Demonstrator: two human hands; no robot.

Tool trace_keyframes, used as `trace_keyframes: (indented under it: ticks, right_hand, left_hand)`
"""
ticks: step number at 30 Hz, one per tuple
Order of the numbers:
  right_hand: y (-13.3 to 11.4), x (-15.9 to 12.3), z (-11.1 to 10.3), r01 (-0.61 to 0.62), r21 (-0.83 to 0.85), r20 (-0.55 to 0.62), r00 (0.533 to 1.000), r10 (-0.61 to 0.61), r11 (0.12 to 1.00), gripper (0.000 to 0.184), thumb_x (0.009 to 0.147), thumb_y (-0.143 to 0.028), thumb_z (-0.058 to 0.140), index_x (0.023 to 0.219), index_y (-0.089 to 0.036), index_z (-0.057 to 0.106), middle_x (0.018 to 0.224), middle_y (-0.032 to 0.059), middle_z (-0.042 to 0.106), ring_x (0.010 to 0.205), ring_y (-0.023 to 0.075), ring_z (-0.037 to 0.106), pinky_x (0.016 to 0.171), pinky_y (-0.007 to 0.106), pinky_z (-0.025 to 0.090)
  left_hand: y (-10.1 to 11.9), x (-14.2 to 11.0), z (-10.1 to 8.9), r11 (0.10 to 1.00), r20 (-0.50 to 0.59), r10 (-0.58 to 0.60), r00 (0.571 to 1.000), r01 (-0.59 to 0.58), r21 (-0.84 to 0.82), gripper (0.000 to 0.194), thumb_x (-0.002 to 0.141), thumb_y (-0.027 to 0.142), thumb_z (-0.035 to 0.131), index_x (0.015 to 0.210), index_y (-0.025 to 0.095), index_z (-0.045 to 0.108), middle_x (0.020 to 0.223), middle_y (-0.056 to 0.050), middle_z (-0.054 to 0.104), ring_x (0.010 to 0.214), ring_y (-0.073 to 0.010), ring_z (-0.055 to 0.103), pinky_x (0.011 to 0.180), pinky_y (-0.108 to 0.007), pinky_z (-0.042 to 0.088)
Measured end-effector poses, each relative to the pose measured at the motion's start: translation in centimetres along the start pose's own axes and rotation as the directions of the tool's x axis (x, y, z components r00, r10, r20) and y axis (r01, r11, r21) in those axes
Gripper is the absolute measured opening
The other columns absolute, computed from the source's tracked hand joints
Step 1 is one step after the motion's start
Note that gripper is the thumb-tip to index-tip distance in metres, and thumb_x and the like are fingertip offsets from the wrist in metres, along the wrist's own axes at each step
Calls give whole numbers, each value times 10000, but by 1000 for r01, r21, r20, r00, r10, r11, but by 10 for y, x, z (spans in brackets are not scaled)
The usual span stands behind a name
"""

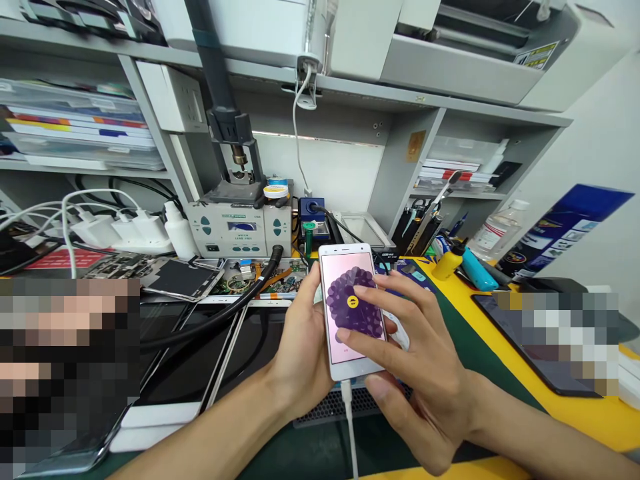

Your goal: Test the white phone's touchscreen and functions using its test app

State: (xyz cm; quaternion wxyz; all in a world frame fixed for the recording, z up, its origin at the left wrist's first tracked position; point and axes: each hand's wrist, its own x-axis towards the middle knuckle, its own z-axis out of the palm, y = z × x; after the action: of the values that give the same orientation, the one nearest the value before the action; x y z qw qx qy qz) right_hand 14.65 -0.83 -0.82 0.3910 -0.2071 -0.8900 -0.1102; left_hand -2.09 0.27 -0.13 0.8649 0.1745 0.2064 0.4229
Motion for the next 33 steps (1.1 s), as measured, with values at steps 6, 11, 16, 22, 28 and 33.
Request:
trace_keyframes:
  ticks: [6,11,16,22,28,33]
  right_hand:
    - [-3,0,-4,-35,-10,-57,998,34,999,392,679,-183,547,1030,-133,715,1323,160,533,1290,398,444,1047,687,348]
    - [-9,1,-6,-81,6,-142,986,81,997,297,659,-134,531,881,-145,727,1198,130,622,1229,366,502,1033,655,396]
    - [-11,2,-5,-89,28,-174,980,92,996,248,650,-107,529,791,-152,728,1125,114,663,1185,351,533,1026,653,399]
    - [-9,0,-6,-40,5,-120,992,40,999,262,657,-134,532,817,-146,739,1146,127,650,1205,364,513,1008,649,406]
    - [-5,2,-5,-8,-10,-62,998,7,1000,338,662,-145,550,943,-152,738,1270,139,602,1242,380,486,1009,674,389]
    - [-6,0,-5,-41,-2,-86,995,40,999,345,669,-129,528,935,-161,745,1270,122,612,1252,375,492,1033,677,376]
  left_hand:
    - [2,-1,0,1000,35,-9,999,10,-20,639,900,655,412,1223,161,658,924,-112,749,837,-257,709,795,-364,525]
    - [1,0,-1,999,67,-11,998,14,-34,659,895,667,409,1209,146,660,935,-118,748,842,-260,706,795,-365,520]
    - [0,0,1,999,50,-5,999,6,-32,640,900,657,411,1204,152,661,944,-110,746,840,-256,703,792,-365,518]
    - [1,-1,3,1000,39,-5,999,6,-31,634,897,656,418,1197,155,664,941,-105,742,840,-256,699,789,-366,519]
    - [1,-1,4,999,49,-1,999,3,-49,610,918,631,394,1181,157,674,931,-104,741,832,-250,699,791,-365,521]
    - [2,-1,4,998,57,3,998,0,-62,615,925,626,381,1184,151,672,929,-109,742,827,-251,701,793,-368,523]
